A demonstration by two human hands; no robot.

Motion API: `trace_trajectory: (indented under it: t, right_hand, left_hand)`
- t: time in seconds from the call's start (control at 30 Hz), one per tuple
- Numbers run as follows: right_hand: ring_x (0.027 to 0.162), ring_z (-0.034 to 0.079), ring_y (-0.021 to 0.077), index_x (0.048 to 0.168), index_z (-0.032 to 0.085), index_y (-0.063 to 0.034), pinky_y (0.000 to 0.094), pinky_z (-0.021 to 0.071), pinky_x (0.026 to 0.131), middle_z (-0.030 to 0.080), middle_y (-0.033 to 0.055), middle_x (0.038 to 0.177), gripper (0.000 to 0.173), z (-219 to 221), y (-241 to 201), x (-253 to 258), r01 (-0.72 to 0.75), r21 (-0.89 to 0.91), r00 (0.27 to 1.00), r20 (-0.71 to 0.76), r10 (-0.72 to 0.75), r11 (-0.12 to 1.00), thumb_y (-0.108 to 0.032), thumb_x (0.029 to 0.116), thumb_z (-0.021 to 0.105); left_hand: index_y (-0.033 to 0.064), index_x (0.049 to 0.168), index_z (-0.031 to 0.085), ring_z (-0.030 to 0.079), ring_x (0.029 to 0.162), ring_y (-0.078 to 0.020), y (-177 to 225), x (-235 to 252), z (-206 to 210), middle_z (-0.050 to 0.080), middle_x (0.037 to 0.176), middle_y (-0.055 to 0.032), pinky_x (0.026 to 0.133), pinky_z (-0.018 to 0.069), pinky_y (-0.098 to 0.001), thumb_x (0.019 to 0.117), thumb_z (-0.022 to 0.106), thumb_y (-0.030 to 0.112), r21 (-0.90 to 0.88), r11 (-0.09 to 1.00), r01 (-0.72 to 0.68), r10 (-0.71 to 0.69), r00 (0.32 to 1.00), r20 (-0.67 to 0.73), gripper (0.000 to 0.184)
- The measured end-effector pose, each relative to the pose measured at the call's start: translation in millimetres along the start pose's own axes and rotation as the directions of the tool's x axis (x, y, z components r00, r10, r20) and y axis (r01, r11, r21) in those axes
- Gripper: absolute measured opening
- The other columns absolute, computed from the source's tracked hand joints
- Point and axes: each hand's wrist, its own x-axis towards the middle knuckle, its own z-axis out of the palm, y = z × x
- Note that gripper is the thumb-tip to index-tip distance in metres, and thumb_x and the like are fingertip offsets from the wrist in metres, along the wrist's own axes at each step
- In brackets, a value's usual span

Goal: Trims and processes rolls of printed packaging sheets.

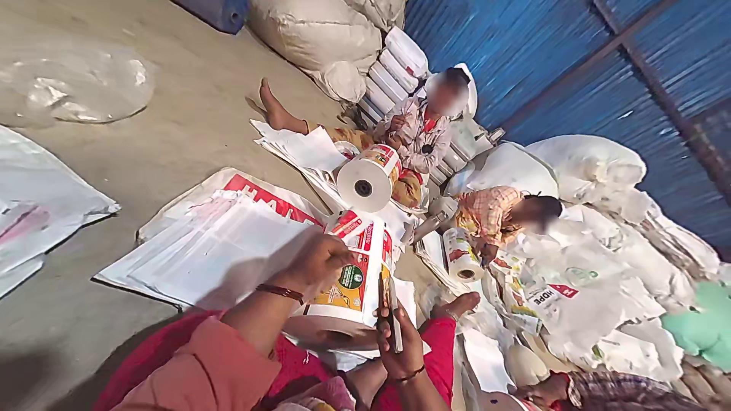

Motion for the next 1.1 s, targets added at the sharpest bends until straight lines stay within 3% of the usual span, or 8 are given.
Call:
trace_trajectory:
  t: [0.07,0.13,0.2,0.3,0.43,0.6,0.8,1.1]
  right_hand:
    - [0.060,0.066,0.0135,0.145,0.044,-0.0070,0.0227,0.0531,0.048,0.070,0.0126,0.095,0.054,1,0,0,0.005,-0.006,1.000,0.009,-0.005,1.000,-0.026,0.0989,0.065]
    - [0.060,0.067,0.0145,0.145,0.042,-0.0065,0.0234,0.0534,0.047,0.070,0.0134,0.094,0.054,1,2,-1,0.011,-0.012,1.000,0.010,-0.011,1.000,-0.026,0.0998,0.063]
    - [0.061,0.067,0.0151,0.146,0.041,-0.0064,0.0238,0.0540,0.048,0.070,0.0137,0.094,0.054,0,2,-1,0.018,-0.027,1.000,0.024,-0.018,0.999,-0.026,0.1006,0.062]
    - [0.061,0.068,0.0154,0.146,0.040,-0.0074,0.0240,0.0543,0.048,0.070,0.0140,0.095,0.054,-1,1,0,0.014,-0.032,0.999,0.032,-0.013,0.999,-0.025,0.1004,0.061]
    - [0.060,0.066,0.0141,0.148,0.035,-0.0066,0.0234,0.0539,0.048,0.070,0.0120,0.095,0.054,3,0,1,0.003,-0.076,1.000,0.013,-0.002,0.997,-0.027,0.1027,0.057]
    - [0.060,0.064,0.0135,0.152,0.030,-0.0076,0.0229,0.0529,0.049,0.068,0.0117,0.098,0.058,-1,0,0,-0.001,-0.134,1.000,0.013,0.003,0.991,-0.030,0.1043,0.054]
    - [0.059,0.063,0.0120,0.150,0.040,-0.0156,0.0228,0.0528,0.050,0.071,0.0104,0.097,0.055,-2,4,-2,0.005,-0.130,1.000,-0.008,-0.006,0.992,-0.034,0.1011,0.058]
    - [0.057,0.062,0.0138,0.153,0.023,-0.0065,0.0259,0.0525,0.049,0.067,0.0077,0.090,0.054,7,1,-4,0.093,-0.110,0.995,0.033,-0.090,0.990,-0.021,0.1036,0.040]
  left_hand:
    - [-0.0004,0.076,0.066,0.063,0.075,-0.0310,-1,7,-38,0.063,0.074,-0.0156,0.072,0.0501,-0.0531,0.1037,0.054,0.046,0.330,0.894,0.302,-0.351,0.931,0.100,0.055]
    - [-0.0009,0.090,0.070,0.067,0.096,-0.0457,-16,-1,-69,0.069,0.094,-0.0258,0.082,0.0510,-0.0669,0.1011,0.058,0.052,0.580,0.530,0.619,-0.745,0.666,-0.030,0.055]
    - [-0.0037,0.097,0.072,0.065,0.107,-0.0534,-59,-32,-95,0.069,0.106,-0.0329,0.085,0.0469,-0.0759,0.0993,0.061,0.053,0.545,0.224,0.808,-0.865,0.422,-0.271,0.058]
    - [-0.0071,0.114,0.069,0.050,0.122,-0.0650,-96,-71,-113,0.056,0.129,-0.0425,0.095,0.0316,-0.0863,0.0924,0.070,0.054,0.411,0.038,0.911,-0.849,0.247,-0.468,0.065]
    - [-0.0032,0.145,0.052,0.011,0.144,-0.0708,-57,-42,-97,0.019,0.161,-0.0401,0.101,0.0104,-0.0928,0.0915,0.074,0.047,0.437,0.294,0.850,-0.737,0.493,-0.462,0.076]
    - [0.0053,0.134,0.064,0.047,0.138,-0.0458,-41,1,-49,0.052,0.147,-0.0240,0.111,0.0377,-0.0681,0.0990,0.067,0.037,0.387,0.868,0.312,-0.370,0.925,0.084,0.047]
    - [0.0212,0.118,0.075,0.050,0.137,-0.0379,-20,5,10,0.059,0.143,-0.0127,0.111,0.0402,-0.0642,0.0956,0.056,0.057,0.276,0.950,-0.144,-0.014,0.867,0.498,0.047]
    - [0.0018,0.120,0.069,0.046,0.139,-0.0500,-39,8,25,0.059,0.139,-0.0289,0.116,0.0336,-0.0627,0.0997,0.049,0.058,0.166,0.938,-0.305,0.131,0.754,0.644,0.063]
